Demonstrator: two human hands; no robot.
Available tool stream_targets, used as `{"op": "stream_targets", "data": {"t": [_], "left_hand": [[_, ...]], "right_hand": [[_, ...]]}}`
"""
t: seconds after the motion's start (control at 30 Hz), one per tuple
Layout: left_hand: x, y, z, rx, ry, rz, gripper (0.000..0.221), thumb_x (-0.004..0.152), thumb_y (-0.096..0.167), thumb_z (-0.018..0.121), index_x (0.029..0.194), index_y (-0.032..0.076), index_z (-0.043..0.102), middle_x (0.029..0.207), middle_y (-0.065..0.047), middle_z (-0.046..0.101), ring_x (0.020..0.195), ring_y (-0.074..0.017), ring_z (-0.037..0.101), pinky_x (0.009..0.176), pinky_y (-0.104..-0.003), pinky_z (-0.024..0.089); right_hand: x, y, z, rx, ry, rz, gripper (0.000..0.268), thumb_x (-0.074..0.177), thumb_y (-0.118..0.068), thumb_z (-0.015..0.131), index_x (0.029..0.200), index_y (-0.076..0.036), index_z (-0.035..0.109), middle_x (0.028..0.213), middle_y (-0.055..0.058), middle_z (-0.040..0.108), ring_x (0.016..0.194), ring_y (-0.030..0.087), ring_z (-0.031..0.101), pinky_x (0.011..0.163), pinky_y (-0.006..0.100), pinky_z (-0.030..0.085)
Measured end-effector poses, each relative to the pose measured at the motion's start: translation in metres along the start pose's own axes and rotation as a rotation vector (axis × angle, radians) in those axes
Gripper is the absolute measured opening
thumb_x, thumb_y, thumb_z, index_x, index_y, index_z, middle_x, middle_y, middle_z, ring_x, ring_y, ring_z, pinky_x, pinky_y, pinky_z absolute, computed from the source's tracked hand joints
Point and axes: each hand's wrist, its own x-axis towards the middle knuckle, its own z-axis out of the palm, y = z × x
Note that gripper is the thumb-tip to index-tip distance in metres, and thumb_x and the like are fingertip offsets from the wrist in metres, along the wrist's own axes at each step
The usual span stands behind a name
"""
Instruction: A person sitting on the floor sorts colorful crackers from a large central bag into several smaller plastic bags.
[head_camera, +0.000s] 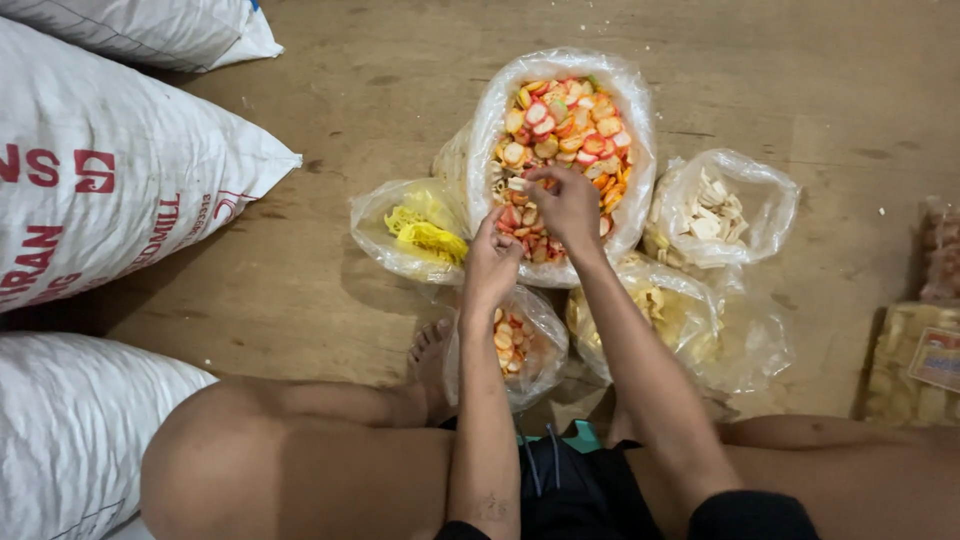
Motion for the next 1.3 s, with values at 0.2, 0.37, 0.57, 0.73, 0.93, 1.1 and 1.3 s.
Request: {"op": "stream_targets", "data": {"t": [0.2,0.37,0.57,0.73,0.93,1.1,1.3], "left_hand": [[0.000,0.013,0.018,-0.037,-0.054,0.139,0.066,0.082,0.003,0.057,0.148,0.008,0.052,0.085,-0.007,0.071,0.069,-0.0143,0.062,0.066,-0.025,0.051],[0.000,0.012,0.039,-0.019,-0.149,0.161,0.070,0.083,0.002,0.058,0.151,0.017,0.051,0.086,-0.007,0.070,0.067,-0.0144,0.063,0.064,-0.025,0.052],[0.006,0.001,0.072,0.068,-0.271,0.177,0.073,0.083,0.002,0.059,0.152,0.025,0.050,0.086,-0.007,0.070,0.066,-0.0172,0.067,0.063,-0.028,0.056],[0.000,0.011,0.102,0.117,-0.336,0.203,0.072,0.081,0.004,0.059,0.148,0.029,0.056,0.087,-0.006,0.070,0.068,-0.0169,0.067,0.065,-0.029,0.057],[-0.010,0.019,0.142,0.188,-0.430,0.249,0.073,0.080,0.003,0.058,0.149,0.027,0.056,0.088,-0.005,0.070,0.068,-0.0168,0.066,0.065,-0.030,0.056],[-0.025,0.033,0.155,0.209,-0.483,0.241,0.078,0.079,0.003,0.056,0.153,0.027,0.050,0.090,-0.009,0.069,0.069,-0.0209,0.066,0.070,-0.034,0.057],[-0.015,0.010,0.159,0.195,-0.448,0.216,0.077,0.082,0.000,0.055,0.156,0.022,0.046,0.091,-0.009,0.070,0.070,-0.0213,0.066,0.070,-0.035,0.056]], "right_hand": [[-0.047,-0.010,-0.033,0.943,-0.103,0.372,0.027,0.091,-0.019,0.074,0.114,-0.009,0.068,0.089,-0.003,0.057,0.071,0.008,0.062,0.049,0.017,0.048],[-0.058,0.028,-0.037,0.988,-0.100,0.368,0.025,0.090,-0.021,0.079,0.109,-0.007,0.071,0.095,0.003,0.068,0.076,0.014,0.072,0.056,0.023,0.055],[-0.065,0.050,-0.065,0.984,0.025,0.357,0.021,0.091,-0.022,0.079,0.104,-0.008,0.072,0.093,0.004,0.070,0.074,0.013,0.072,0.055,0.020,0.055],[-0.069,0.069,-0.094,0.996,0.151,0.388,0.017,0.090,-0.021,0.080,0.101,-0.010,0.073,0.092,0.006,0.072,0.072,0.015,0.072,0.053,0.024,0.056],[-0.080,0.094,-0.129,1.188,0.261,0.500,0.015,0.094,-0.021,0.071,0.105,-0.011,0.067,0.089,0.001,0.070,0.073,0.013,0.070,0.056,0.023,0.055],[-0.080,0.139,-0.149,1.653,0.310,0.555,0.029,0.093,-0.022,0.072,0.121,-0.013,0.068,0.101,0.001,0.074,0.075,0.017,0.071,0.056,0.023,0.051],[-0.086,0.128,-0.144,1.642,0.231,0.495,0.037,0.096,-0.020,0.066,0.132,-0.013,0.063,0.101,0.001,0.075,0.075,0.015,0.072,0.060,0.023,0.053]]}}
